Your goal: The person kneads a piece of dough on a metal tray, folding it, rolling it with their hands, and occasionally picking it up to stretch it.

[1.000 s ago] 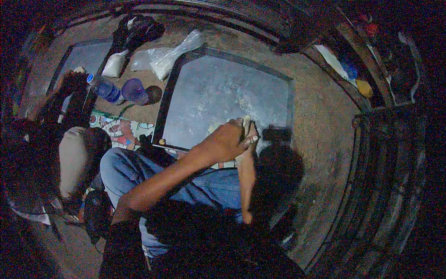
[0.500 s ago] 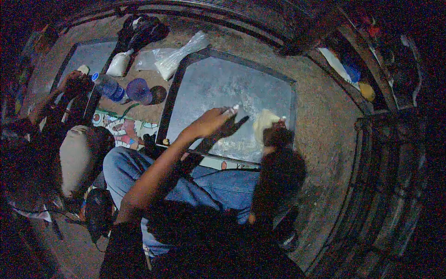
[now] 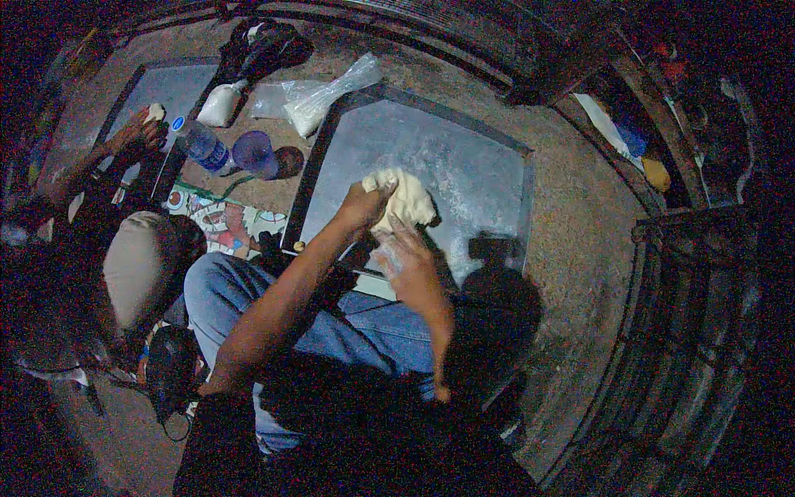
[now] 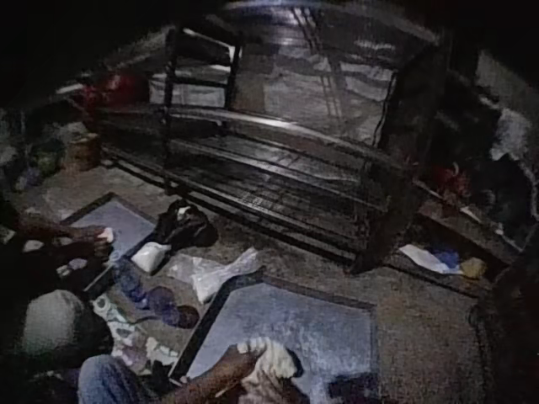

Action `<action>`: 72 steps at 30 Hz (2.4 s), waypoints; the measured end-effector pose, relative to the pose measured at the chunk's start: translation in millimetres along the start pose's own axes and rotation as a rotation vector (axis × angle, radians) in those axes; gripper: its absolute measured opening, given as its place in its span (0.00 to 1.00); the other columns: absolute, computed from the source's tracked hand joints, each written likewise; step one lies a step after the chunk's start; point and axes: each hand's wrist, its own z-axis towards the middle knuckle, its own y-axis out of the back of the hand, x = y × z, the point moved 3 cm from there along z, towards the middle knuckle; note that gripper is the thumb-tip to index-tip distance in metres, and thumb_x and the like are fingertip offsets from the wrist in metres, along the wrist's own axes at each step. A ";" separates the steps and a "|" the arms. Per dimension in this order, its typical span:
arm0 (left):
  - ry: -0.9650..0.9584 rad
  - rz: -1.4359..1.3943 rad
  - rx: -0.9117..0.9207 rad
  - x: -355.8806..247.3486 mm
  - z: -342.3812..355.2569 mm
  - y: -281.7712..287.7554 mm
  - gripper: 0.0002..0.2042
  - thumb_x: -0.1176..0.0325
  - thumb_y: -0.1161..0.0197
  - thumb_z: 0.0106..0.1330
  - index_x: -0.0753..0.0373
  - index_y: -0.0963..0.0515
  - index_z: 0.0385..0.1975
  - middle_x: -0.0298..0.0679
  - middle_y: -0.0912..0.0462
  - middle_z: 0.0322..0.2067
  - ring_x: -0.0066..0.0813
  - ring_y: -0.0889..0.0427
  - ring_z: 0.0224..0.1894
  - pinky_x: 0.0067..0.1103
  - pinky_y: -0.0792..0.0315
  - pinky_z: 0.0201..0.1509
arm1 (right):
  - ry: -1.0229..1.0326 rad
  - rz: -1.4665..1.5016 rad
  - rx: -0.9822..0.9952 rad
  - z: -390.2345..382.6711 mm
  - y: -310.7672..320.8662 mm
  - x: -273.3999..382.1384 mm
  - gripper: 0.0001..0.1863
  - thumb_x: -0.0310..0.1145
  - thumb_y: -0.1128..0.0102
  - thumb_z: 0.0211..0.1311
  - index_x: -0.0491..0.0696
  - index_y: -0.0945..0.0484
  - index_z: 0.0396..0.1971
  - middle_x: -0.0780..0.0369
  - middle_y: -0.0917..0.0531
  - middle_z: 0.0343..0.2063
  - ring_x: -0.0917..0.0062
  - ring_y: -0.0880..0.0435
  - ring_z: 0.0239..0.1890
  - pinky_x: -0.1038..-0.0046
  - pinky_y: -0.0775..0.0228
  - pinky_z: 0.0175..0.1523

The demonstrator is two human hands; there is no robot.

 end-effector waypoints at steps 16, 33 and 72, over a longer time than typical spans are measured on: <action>-0.430 0.599 0.301 18.5 -31.2 -61.7 0.15 0.76 0.45 0.51 0.67 0.29 0.41 0.57 0.22 0.31 0.55 0.22 0.38 0.37 0.29 0.41 | -0.678 0.963 -0.676 -0.1 -66.4 -140.6 0.18 0.42 0.57 0.68 0.42 0.26 0.42 0.56 0.22 0.38 0.69 0.24 0.39 0.71 0.35 0.45; -0.344 0.371 0.320 -35.2 -32.2 -30.0 0.16 0.68 0.47 0.63 0.68 0.29 0.50 0.41 0.22 0.43 0.27 0.24 0.45 0.22 0.32 0.51 | -0.623 1.614 -0.624 28.3 -15.8 -125.9 0.31 0.56 0.57 0.63 0.50 0.38 0.59 0.55 0.33 0.57 0.63 0.35 0.57 0.51 0.44 0.58; -0.553 0.827 -0.024 -7.2 -26.2 -39.0 0.13 0.63 0.50 0.66 0.68 0.28 0.31 0.56 0.23 0.27 0.57 0.23 0.29 0.40 0.29 0.33 | -0.794 0.339 -0.462 33.1 -10.2 -77.3 0.31 0.51 0.53 0.65 0.40 0.30 0.10 0.61 0.30 0.08 0.76 0.35 0.13 0.67 0.45 0.21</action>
